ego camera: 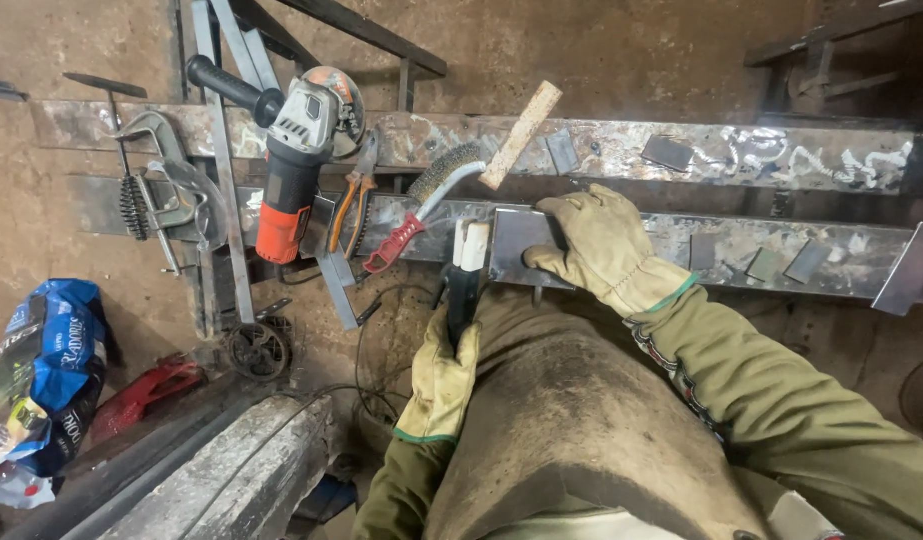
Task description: The person positions a small sheet-metal box on a steel workbench, tack welds its corner with a welding torch producing sparks, then repeatedly lifts, turns, and repositions the box to check its edges and fit, tapping it with a hammer and aligning it against the bench.
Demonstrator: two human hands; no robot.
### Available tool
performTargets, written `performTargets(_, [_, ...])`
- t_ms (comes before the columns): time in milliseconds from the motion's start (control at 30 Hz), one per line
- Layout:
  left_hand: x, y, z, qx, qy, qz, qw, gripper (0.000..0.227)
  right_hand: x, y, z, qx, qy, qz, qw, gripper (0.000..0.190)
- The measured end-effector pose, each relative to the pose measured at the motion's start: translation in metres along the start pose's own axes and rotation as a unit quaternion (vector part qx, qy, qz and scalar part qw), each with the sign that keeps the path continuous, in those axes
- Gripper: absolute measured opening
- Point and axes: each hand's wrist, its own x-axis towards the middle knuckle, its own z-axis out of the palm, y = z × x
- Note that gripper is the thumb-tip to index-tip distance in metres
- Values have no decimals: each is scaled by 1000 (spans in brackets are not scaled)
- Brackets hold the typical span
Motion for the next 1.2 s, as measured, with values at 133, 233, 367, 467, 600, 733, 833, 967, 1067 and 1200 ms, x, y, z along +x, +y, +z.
performTargets(133, [3,6,0,32,-13,-26,999,52,-3,4,8,2,35,-20,999,64])
performTargets(233, [5,10,-2,50,-12,-15,999,51,-3,5,8,5,38,-22,999,65])
performTargets(367, [9,20,-5,49,-10,-2,999,51,-3,4,9,6,37,-19,999,65])
performTargets(467, [10,16,-3,73,-19,12,997,50,-1,4,8,14,32,-13,999,65])
performTargets(600, [11,22,-4,83,-25,-23,996,48,-2,6,9,14,36,-12,999,65])
performTargets(733, [12,23,-2,50,-26,-9,998,46,-4,11,12,55,48,23,997,78])
performTargets(833, [12,20,1,37,-27,10,999,47,-3,24,12,73,16,58,996,94])
performTargets(967, [12,18,3,14,-32,31,999,49,-2,47,8,137,-37,14,990,102])
performTargets(1067, [15,30,0,45,-51,5,998,51,1,56,5,151,-72,0,986,104])
performTargets(1200, [16,31,2,60,-65,36,995,55,-5,60,4,140,-81,15,987,101])
